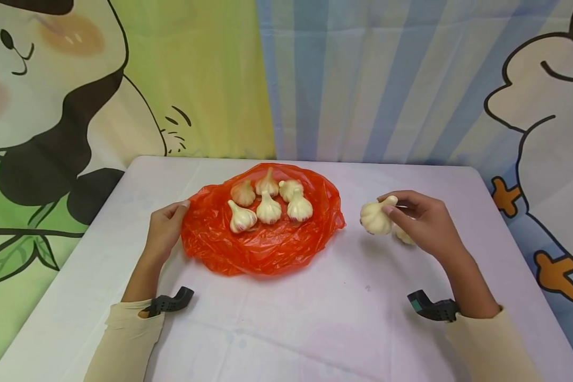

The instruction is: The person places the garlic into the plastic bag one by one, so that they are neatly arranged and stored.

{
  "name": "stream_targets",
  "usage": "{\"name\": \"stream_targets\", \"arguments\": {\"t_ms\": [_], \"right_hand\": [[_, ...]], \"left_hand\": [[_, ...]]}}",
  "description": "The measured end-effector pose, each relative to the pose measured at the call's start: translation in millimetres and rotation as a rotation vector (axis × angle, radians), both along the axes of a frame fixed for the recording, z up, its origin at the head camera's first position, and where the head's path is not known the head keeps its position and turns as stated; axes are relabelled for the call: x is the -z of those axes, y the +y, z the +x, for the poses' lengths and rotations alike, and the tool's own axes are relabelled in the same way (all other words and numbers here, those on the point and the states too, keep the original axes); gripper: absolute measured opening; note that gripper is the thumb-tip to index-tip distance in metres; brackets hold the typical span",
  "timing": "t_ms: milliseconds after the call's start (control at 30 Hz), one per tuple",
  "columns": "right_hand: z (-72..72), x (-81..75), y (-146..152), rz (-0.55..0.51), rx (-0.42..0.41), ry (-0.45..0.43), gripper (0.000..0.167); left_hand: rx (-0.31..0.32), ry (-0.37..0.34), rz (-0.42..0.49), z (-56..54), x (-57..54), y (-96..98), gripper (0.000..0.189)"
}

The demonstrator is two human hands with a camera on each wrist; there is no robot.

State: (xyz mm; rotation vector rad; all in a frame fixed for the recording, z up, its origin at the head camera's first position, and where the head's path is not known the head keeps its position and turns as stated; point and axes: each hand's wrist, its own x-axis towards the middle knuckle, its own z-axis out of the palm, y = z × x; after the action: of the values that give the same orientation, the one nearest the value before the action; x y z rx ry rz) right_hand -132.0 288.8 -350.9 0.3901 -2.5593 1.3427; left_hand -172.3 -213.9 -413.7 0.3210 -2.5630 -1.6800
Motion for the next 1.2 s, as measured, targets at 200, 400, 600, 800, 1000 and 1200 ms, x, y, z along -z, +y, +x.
{"name": "stream_targets", "arguments": {"t_ms": [200,400,600,800,1000,1200], "right_hand": [[-6.8,-1.7,-20,-0.030,-0.139,-0.033,0.022],[-16.7,-2.0,-40,-0.044,-0.233,-0.041,0.022],[-27.0,1.3,-60,-0.089,-0.287,-0.100,0.021],[-39.1,1.2,-83,-0.089,-0.329,-0.178,0.019],[-46.6,2.6,-103,-0.061,-0.353,-0.256,0.022],[-55.0,6.4,-120,-0.043,-0.413,-0.262,0.022]], "left_hand": [[0.018,-0.002,0.004,-0.2,-0.4,-1.2,0.056],[0.015,-0.009,0.007,-0.2,1.4,-1.0,0.056],[0.019,0.008,0.008,-0.1,1.8,-0.1,0.055],[0.017,0.000,0.003,-2.7,-0.4,-0.4,0.056],[0.012,0.003,0.005,-3.5,-3.1,-0.3,0.056],[0.010,-0.009,0.004,-0.9,-3.0,-2.4,0.057]]}}
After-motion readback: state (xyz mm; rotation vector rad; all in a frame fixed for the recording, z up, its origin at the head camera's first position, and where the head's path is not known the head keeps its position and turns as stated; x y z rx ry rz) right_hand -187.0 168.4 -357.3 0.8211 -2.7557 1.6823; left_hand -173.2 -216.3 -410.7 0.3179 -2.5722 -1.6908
